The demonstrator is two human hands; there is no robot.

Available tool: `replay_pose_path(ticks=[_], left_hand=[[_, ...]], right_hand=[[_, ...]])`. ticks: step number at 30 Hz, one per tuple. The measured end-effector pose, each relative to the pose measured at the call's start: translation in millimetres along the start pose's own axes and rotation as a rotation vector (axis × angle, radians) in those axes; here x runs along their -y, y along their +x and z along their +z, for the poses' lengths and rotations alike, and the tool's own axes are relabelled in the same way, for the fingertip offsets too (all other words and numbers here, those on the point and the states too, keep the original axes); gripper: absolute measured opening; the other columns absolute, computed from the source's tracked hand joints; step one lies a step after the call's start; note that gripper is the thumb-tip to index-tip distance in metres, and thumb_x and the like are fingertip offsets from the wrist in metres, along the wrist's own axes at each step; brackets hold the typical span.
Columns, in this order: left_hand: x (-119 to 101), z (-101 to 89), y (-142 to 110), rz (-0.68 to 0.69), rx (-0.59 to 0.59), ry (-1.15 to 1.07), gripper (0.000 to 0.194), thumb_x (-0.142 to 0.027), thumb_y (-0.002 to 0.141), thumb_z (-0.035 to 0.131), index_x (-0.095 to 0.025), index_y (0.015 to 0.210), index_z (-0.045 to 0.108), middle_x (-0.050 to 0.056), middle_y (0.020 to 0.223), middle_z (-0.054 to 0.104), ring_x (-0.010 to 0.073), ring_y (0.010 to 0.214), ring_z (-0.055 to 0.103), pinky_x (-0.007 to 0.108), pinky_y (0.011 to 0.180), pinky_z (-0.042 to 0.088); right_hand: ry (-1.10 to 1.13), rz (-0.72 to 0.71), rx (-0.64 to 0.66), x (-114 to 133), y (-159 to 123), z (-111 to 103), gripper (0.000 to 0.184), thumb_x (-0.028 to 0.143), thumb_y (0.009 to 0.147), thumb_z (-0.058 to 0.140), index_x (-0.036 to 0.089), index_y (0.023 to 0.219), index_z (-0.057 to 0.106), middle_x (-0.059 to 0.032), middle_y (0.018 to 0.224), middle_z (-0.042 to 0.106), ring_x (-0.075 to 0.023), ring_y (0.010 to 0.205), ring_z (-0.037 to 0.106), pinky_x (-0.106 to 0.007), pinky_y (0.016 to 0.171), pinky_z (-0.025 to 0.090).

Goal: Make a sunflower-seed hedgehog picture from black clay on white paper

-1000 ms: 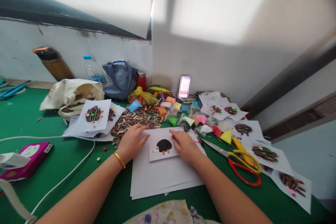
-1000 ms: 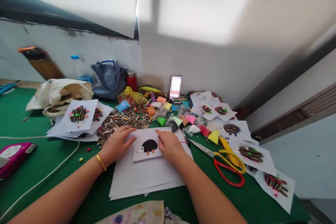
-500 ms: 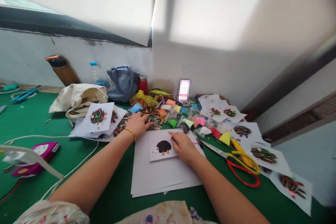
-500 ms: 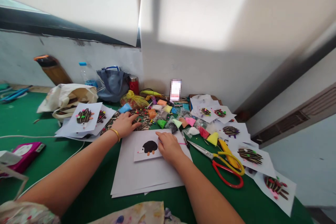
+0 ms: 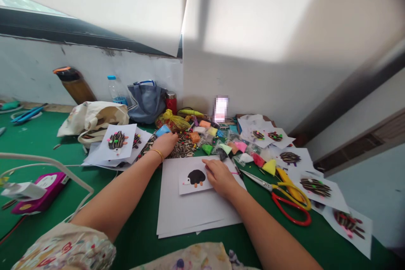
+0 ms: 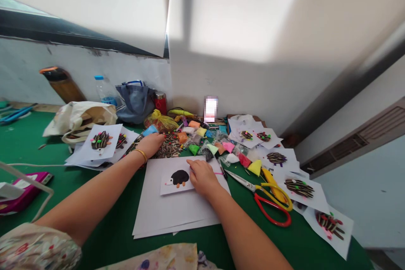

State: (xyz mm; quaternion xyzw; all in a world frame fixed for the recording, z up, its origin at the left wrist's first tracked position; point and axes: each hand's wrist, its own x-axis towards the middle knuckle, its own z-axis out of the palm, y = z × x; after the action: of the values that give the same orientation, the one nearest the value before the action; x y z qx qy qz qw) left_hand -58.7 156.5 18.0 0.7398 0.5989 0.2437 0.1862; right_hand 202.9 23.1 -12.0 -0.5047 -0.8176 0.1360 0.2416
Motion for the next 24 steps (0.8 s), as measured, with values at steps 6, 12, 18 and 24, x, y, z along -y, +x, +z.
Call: replay_pose_path(ticks=[6, 12, 18, 24], left_hand=[[-2, -18.4, 5, -0.222, -0.244, -0.517, 0.025, -0.032, 0.085, 0.057, -0.020, 0.064, 0.048, 0.006, 0.073, 0.056, 0.0213, 0.087, 0.055, 0.028, 0.073, 0.041], [-22, -29.2, -4, -0.471, -0.267, -1.272, 0.033, -0.036, 0.099, 0.030, -0.019, 0.075, 0.043, -0.006, 0.057, 0.036, 0.0070, 0.045, 0.038, 0.016, 0.039, 0.021], [-41, -27.0, -43, -0.623, -0.045, -1.841, 0.033, -0.028, 0.101, 0.028, -0.017, 0.073, 0.042, -0.005, 0.059, 0.036, 0.0043, 0.044, 0.041, 0.010, 0.033, 0.022], [-62, -4.4, -68, -0.722, 0.089, -2.100, 0.028, -0.029, 0.099, 0.037, -0.016, 0.075, 0.046, -0.003, 0.062, 0.042, 0.0049, 0.047, 0.046, 0.010, 0.032, 0.025]], right_hand=[[-0.002, 0.011, 0.007, -1, 1, 1, 0.042, 0.019, 0.091, 0.043, 0.019, 0.132, 0.051, -0.0094, 0.115, 0.062, -0.0217, 0.110, 0.051, -0.039, 0.097, 0.040], [0.023, 0.007, -0.006, 0, 0, -1, 0.042, 0.016, 0.089, 0.043, 0.018, 0.131, 0.052, -0.0097, 0.114, 0.062, -0.0216, 0.108, 0.053, -0.040, 0.096, 0.042], [0.042, -0.084, -0.143, 21, -1, -10, 0.034, 0.019, 0.088, 0.049, 0.020, 0.121, 0.058, -0.0108, 0.110, 0.063, -0.0245, 0.106, 0.053, -0.042, 0.093, 0.044], [0.204, -0.146, -0.023, 77, 12, -19, 0.032, 0.028, 0.088, 0.057, 0.022, 0.119, 0.053, -0.0047, 0.099, 0.061, -0.0160, 0.081, 0.058, -0.029, 0.074, 0.047]])
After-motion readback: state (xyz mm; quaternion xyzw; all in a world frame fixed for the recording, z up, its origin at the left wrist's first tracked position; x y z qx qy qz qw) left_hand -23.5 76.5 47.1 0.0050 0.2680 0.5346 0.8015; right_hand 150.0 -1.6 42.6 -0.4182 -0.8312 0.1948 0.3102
